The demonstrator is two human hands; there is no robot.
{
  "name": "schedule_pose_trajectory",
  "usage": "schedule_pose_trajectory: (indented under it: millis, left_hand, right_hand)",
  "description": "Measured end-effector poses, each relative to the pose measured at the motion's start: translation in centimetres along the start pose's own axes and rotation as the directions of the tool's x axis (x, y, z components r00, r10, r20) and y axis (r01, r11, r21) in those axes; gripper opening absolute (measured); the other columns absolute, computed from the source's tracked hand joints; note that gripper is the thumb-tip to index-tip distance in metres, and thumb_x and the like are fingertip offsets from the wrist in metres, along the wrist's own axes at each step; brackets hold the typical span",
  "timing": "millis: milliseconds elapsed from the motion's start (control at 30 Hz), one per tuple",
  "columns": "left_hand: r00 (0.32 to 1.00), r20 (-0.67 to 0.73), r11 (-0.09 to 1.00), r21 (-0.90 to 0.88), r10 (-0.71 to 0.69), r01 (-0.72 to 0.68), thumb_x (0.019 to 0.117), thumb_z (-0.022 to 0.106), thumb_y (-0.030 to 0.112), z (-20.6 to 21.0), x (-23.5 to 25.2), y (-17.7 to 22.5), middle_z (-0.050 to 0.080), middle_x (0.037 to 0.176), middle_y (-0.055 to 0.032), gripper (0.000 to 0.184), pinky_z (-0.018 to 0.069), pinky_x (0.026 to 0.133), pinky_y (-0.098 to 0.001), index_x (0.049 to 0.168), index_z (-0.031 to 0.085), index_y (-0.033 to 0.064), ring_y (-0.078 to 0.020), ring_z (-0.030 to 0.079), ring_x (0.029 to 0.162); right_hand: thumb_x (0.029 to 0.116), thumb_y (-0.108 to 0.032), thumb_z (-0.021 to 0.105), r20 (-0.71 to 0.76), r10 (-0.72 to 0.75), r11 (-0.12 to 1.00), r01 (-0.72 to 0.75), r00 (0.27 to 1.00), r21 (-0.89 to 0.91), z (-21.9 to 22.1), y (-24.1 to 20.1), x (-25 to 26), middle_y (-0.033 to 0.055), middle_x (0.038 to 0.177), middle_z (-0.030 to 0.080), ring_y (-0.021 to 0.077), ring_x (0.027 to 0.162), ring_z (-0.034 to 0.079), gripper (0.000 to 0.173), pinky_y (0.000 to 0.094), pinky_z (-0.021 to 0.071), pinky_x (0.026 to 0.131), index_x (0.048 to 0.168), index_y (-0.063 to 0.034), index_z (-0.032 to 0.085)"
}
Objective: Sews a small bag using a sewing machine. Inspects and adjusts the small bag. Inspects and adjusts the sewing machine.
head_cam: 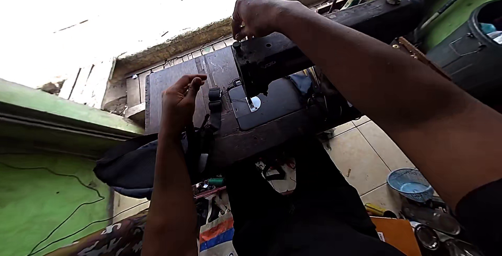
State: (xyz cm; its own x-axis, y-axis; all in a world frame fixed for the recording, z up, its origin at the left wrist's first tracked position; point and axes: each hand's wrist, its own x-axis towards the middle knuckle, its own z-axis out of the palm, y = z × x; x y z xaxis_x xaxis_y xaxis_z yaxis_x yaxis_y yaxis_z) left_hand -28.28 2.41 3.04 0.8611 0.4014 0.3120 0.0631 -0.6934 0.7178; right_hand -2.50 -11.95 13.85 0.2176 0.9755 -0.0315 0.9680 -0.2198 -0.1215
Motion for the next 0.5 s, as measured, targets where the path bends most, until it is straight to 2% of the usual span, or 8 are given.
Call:
schedule_pose_trajectory:
  millis: [67, 133, 200, 300, 367, 433, 467, 500]
  left_hand:
    - [0.998, 0.036, 0.987, -0.151, -0.053, 0.058, 0.1117, 0.041, 0.028, 0.9, 4.6, 0.6, 0.070, 0.126, -0.0056, 0.036, 0.0583, 0.098, -0.0352, 0.129, 0.064, 0.0068, -0.0132, 0.071, 0.111]
    - [0.994, 0.058, 0.978, -0.179, -0.096, 0.105, 0.1112, 0.044, 0.030, 2.2, 8.4, 0.9, 0.071, 0.123, -0.0054, 0.035, 0.0607, 0.093, -0.0338, 0.131, 0.062, 0.0070, -0.0133, 0.073, 0.104]
    - [0.993, 0.107, 0.989, -0.133, -0.053, 0.068, 0.1092, 0.050, 0.032, 3.8, 10.9, 1.0, 0.071, 0.119, -0.0055, 0.036, 0.0603, 0.092, -0.0311, 0.132, 0.061, 0.0067, -0.0102, 0.073, 0.101]
    - [0.997, 0.050, 0.989, -0.140, 0.062, -0.054, 0.1056, 0.056, 0.034, 6.2, 12.4, 1.3, 0.074, 0.107, -0.0009, 0.036, 0.0572, 0.082, -0.0245, 0.128, 0.058, 0.0057, -0.0029, 0.071, 0.090]
    - [0.996, -0.005, 0.973, -0.214, 0.089, -0.088, 0.1043, 0.059, 0.037, 6.9, 13.0, 1.5, 0.075, 0.104, -0.0013, 0.044, 0.0599, 0.080, -0.0268, 0.135, 0.055, 0.0054, -0.0064, 0.072, 0.089]
    - [0.991, -0.016, 0.952, -0.275, 0.132, -0.131, 0.1037, 0.060, 0.034, 7.2, 13.3, 1.7, 0.074, 0.105, -0.0031, 0.043, 0.0629, 0.083, -0.0307, 0.134, 0.057, 0.0040, -0.0110, 0.074, 0.091]
    - [0.988, -0.012, 0.950, -0.272, 0.157, -0.154, 0.1032, 0.061, 0.034, 7.2, 13.4, 2.0, 0.074, 0.105, -0.0022, 0.040, 0.0631, 0.084, -0.0308, 0.131, 0.061, 0.0051, -0.0108, 0.075, 0.091]
    - [0.984, -0.007, 0.950, -0.260, 0.179, -0.175, 0.1031, 0.062, 0.034, 7.2, 13.5, 2.2, 0.074, 0.105, -0.0011, 0.035, 0.0629, 0.085, -0.0308, 0.125, 0.065, 0.0064, -0.0099, 0.074, 0.092]
  right_hand:
    - [0.0996, -0.024, 0.067, 0.050, -0.015, 0.999, 0.017, 0.999, -0.046, 0.1, 0.1, 1.0, 0.0116, 0.111, 0.072, 0.0276, 0.111, 0.066, 0.021, 0.0471, 0.0469, 0.100, 0.112, -0.0101, 0.077]
    - [0.1027, -0.029, 0.063, 0.075, -0.009, 1.000, 0.011, 0.997, -0.015, 0.3, 0.5, 1.7, 0.0097, 0.107, 0.072, 0.0244, 0.103, 0.067, 0.025, 0.0451, 0.0512, 0.093, 0.113, -0.0104, 0.076]
    - [0.1071, -0.032, 0.054, 0.098, -0.010, 1.000, 0.007, 0.995, 0.028, 0.5, 0.9, 2.1, 0.0093, 0.104, 0.070, 0.0225, 0.097, 0.067, 0.030, 0.0443, 0.0521, 0.087, 0.116, -0.0098, 0.073]
    - [0.1087, -0.025, 0.049, 0.073, -0.031, 0.997, 0.025, 0.997, 0.071, 1.0, 1.4, 1.9, 0.0119, 0.105, 0.069, 0.0258, 0.101, 0.065, 0.029, 0.0468, 0.0489, 0.089, 0.121, -0.0073, 0.070]
    - [0.1094, -0.023, 0.046, 0.006, 0.012, 0.992, -0.013, 1.000, 0.125, 0.8, 1.5, 1.0, 0.0147, 0.115, 0.069, 0.0281, 0.109, 0.066, 0.033, 0.0472, 0.0495, 0.096, 0.133, -0.0060, 0.062]
    - [0.1110, -0.027, 0.043, -0.140, 0.090, 0.979, -0.062, 0.986, 0.192, 0.3, 1.0, -1.2, 0.0161, 0.125, 0.066, 0.0286, 0.120, 0.062, 0.042, 0.0458, 0.0460, 0.105, 0.145, -0.0063, 0.055]
    - [0.1112, -0.029, 0.041, -0.240, 0.130, 0.972, -0.075, 0.962, 0.223, 0.1, 0.2, -3.4, 0.0128, 0.126, 0.066, 0.0243, 0.121, 0.062, 0.042, 0.0414, 0.0461, 0.106, 0.145, -0.0085, 0.056]
    - [0.1106, -0.030, 0.042, -0.364, 0.140, 0.967, -0.048, 0.921, 0.248, 0.1, -0.6, -6.3, 0.0086, 0.118, 0.067, 0.0188, 0.113, 0.064, 0.038, 0.0364, 0.0493, 0.100, 0.137, -0.0096, 0.062]
